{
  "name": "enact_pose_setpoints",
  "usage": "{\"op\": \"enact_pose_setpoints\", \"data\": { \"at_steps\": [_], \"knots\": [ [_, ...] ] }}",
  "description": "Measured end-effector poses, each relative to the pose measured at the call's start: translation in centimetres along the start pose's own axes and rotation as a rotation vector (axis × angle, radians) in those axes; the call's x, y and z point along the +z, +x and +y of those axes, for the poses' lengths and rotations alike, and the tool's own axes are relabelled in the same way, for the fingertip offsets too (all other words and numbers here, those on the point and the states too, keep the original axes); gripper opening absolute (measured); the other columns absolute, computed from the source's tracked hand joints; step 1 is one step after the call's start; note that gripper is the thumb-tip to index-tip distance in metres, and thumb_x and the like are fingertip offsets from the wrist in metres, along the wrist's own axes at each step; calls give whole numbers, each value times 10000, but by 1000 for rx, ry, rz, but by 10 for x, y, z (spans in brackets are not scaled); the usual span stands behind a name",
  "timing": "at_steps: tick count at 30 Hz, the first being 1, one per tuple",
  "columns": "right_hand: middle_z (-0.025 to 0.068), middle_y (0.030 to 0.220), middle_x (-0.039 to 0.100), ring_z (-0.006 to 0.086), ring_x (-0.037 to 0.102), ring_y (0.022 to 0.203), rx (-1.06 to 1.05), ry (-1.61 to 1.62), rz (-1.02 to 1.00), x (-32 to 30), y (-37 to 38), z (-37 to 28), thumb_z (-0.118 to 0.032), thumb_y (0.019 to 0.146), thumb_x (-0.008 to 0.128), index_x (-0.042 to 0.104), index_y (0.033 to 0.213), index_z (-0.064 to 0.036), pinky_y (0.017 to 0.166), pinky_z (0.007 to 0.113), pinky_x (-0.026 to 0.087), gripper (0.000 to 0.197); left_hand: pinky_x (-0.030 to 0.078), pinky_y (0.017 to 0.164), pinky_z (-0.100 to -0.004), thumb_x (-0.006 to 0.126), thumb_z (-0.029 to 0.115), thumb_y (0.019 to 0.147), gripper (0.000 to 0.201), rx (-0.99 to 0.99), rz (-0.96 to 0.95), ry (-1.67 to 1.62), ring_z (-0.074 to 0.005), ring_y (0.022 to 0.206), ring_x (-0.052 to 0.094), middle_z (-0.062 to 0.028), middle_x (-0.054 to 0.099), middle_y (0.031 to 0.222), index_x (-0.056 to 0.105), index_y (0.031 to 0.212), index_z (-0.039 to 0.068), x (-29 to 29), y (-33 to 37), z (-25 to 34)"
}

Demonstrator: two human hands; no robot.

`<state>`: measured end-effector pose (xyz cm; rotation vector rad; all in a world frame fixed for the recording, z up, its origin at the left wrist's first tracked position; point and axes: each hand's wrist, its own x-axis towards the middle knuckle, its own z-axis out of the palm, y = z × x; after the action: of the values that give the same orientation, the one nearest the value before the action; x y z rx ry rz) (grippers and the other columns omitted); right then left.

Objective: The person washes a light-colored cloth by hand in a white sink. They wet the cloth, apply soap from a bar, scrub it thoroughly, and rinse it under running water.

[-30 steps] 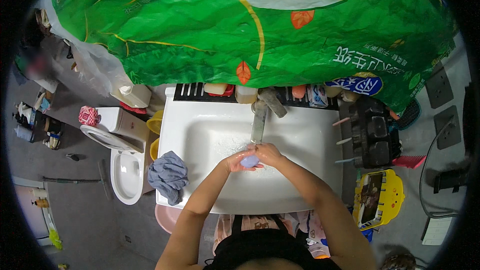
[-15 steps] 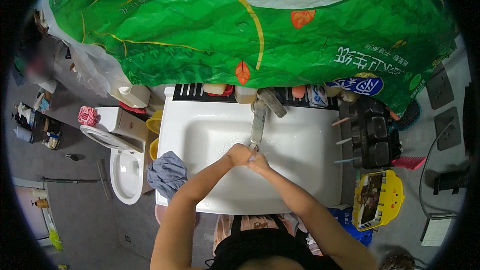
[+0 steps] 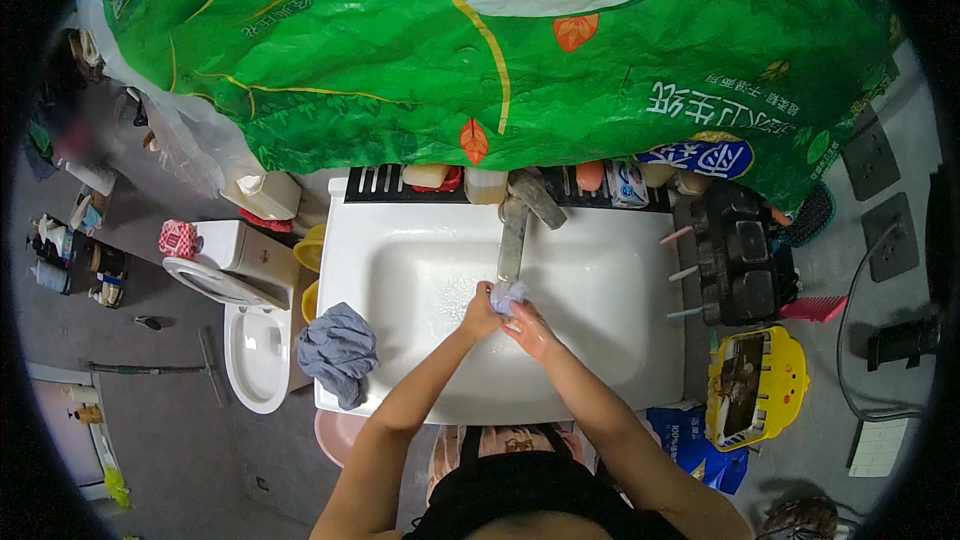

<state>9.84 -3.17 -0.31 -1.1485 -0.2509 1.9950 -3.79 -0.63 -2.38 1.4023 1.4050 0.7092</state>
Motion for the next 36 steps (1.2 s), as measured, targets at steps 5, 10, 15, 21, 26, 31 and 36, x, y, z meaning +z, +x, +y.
{"op": "enact_pose_setpoints", "data": {
  "at_steps": [5,10,15,21,26,31,36],
  "knots": [
    [54,1021,513,175,503,936,-218,41,66,-24,24,1,-239,817,534,459,1065,-75,830,370,386,307,456,609,-269,463,231,851,324,-341,-75,-726,-140,713,538,-69,558,828,434,1094,19,7,-12,2],
    [31,1012,527,162,522,911,-141,-1,272,-15,16,-9,-283,840,484,464,1093,-107,795,330,406,308,486,612,-293,396,223,878,213,-299,189,-528,-142,724,560,-55,544,785,518,918,52,-28,-12,-26],
    [15,1067,511,144,491,948,-155,-54,346,-30,8,-21,-335,832,476,465,1112,-132,789,299,376,346,485,555,-294,383,203,860,155,-414,439,-1006,-149,615,532,-38,506,705,485,878,88,-58,-6,-35],
    [48,1148,481,185,455,1031,-219,-219,322,-53,7,-27,-344,818,474,435,1158,-92,879,329,315,424,450,521,-266,383,221,861,168,-309,512,-1176,-124,585,507,-13,478,662,475,904,88,-72,-17,-16],
    [79,1121,504,204,453,1066,-67,178,-185,-26,-11,-39,-362,841,422,465,1105,-47,920,347,316,413,437,546,-341,459,166,786,249,-300,434,-267,-224,597,543,-42,513,596,468,1008,53,-74,-27,-30],
    [69,1115,510,218,465,1055,3,131,-299,9,-9,-27,-395,846,397,459,1111,-56,918,369,321,435,368,870,-368,460,307,766,492,-124,230,179,-312,994,478,-239,495,1047,408,1151,4,-37,-11,-47],
    [55,1058,529,191,487,1014,-60,54,-183,15,-11,-34,-258,809,510,469,1091,-78,852,347,382,336,303,917,-328,396,479,822,576,-542,-318,-618,-170,1107,401,-109,456,1180,410,1191,36,-18,-11,9]
  ]
}}
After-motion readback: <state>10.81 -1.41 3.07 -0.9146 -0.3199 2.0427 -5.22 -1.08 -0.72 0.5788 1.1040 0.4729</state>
